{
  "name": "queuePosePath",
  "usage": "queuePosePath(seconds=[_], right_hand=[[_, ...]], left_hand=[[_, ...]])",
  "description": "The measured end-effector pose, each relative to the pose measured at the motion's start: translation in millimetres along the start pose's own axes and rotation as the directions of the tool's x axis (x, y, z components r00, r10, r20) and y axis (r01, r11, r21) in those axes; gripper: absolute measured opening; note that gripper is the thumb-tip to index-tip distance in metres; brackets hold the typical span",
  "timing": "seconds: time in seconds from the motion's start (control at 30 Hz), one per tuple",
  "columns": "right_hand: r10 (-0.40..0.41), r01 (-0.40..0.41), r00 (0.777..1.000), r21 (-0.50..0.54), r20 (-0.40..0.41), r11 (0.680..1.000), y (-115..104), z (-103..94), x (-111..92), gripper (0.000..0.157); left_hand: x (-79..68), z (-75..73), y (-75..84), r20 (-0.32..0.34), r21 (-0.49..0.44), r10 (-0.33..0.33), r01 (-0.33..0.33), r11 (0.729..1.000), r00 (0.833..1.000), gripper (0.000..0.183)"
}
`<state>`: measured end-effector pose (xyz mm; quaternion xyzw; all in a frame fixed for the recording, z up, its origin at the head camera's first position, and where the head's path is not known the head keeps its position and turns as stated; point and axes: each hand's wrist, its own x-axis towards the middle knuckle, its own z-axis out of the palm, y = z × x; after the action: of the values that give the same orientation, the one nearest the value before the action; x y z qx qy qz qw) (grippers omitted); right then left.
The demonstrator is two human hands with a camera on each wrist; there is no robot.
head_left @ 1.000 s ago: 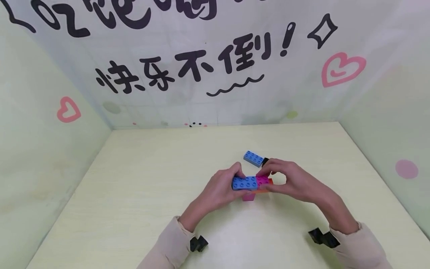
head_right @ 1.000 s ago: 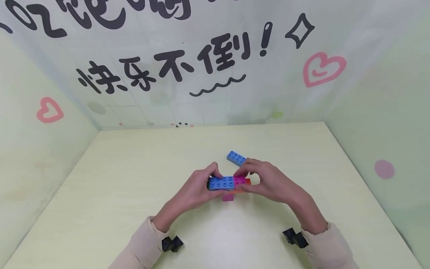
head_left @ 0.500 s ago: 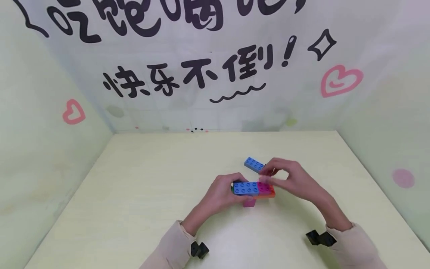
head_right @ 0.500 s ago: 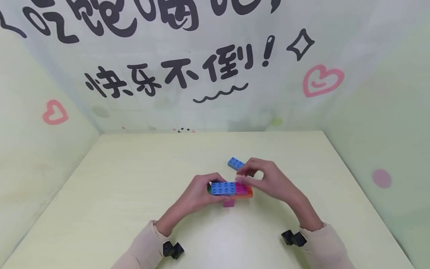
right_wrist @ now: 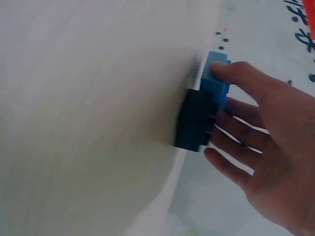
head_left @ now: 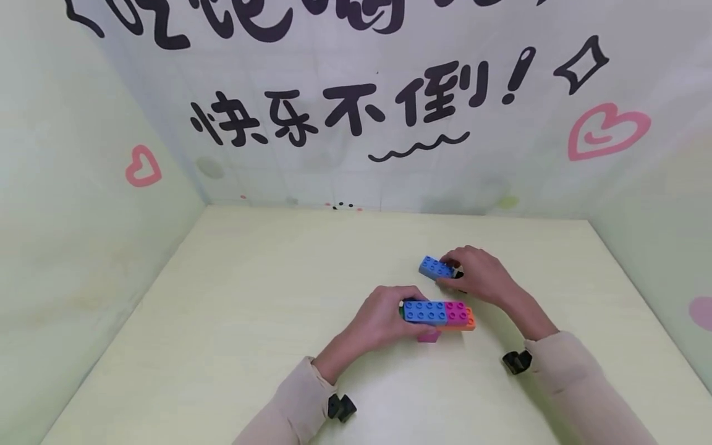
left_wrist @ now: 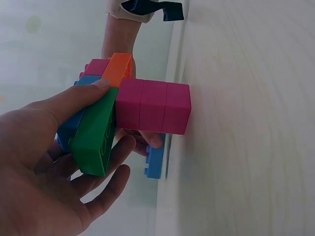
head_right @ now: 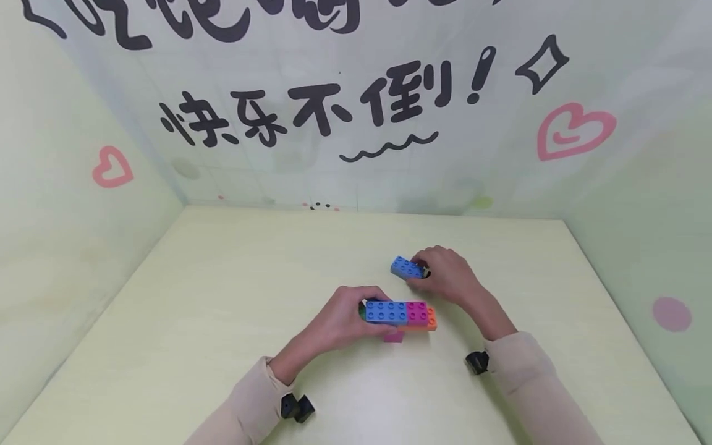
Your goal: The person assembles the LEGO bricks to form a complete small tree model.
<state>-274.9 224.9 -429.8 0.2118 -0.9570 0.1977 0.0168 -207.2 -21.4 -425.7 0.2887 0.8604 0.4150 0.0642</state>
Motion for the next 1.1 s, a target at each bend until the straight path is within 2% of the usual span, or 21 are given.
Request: queuePosePath(seconds=[0.13,0.23,0.33,0.4,0.47,0.6,0.87,1.1], right_hand=[[-0.052,0.072,0.991,0.165,-0.122,0.984,-13.7,-26.6,-17.8,0.038],[-0.144,0.19,0.973,0.269,-0.18,0.944,-27.9,-45.4,-37.0,0.038],[-0.259,0.294,0.955,0.335,-0.146,0.895,-42.1,-53.4,-53.4,0.041],[-0.31,0.327,0.945,0.344,-0.106,0.88,-49.6,-53.4,-61.0,0.04],[-0.325,0.329,0.943,0.339,-0.072,0.881,-55.0,-51.2,-65.7,0.038],[-0.306,0.306,0.951,0.327,-0.051,0.894,-59.1,-46.7,-69.6,0.036],[-0.278,0.279,0.959,0.315,-0.05,0.907,-58.3,-47.3,-72.8,0.038],[-0.245,0.244,0.969,0.316,-0.039,0.917,-57.1,-49.7,-76.4,0.038]], left_hand=[[1.1,-1.9,2.4,0.008,0.007,0.006,-0.006,1.0,1.0,0.037],[1.2,-3.6,1.8,0.006,0.023,0.017,-0.017,1.0,1.0,0.038],[0.8,-5.1,0.3,-0.004,0.036,0.033,-0.033,0.999,0.999,0.038],[0.4,-5.5,-1.1,-0.008,0.036,0.041,-0.04,0.999,0.999,0.038],[-0.2,-5.2,-2.6,-0.01,0.034,0.036,-0.035,0.999,0.999,0.037],[-1.0,-3.4,-4.9,-0.01,0.037,0.021,-0.021,0.999,1.0,0.036],[-1.2,-1.1,-3.4,-0.009,0.028,0.038,-0.038,0.999,0.999,0.035],[-0.2,0.1,0.1,0.0,0.001,0.026,-0.026,1.0,1.0,0.035]])
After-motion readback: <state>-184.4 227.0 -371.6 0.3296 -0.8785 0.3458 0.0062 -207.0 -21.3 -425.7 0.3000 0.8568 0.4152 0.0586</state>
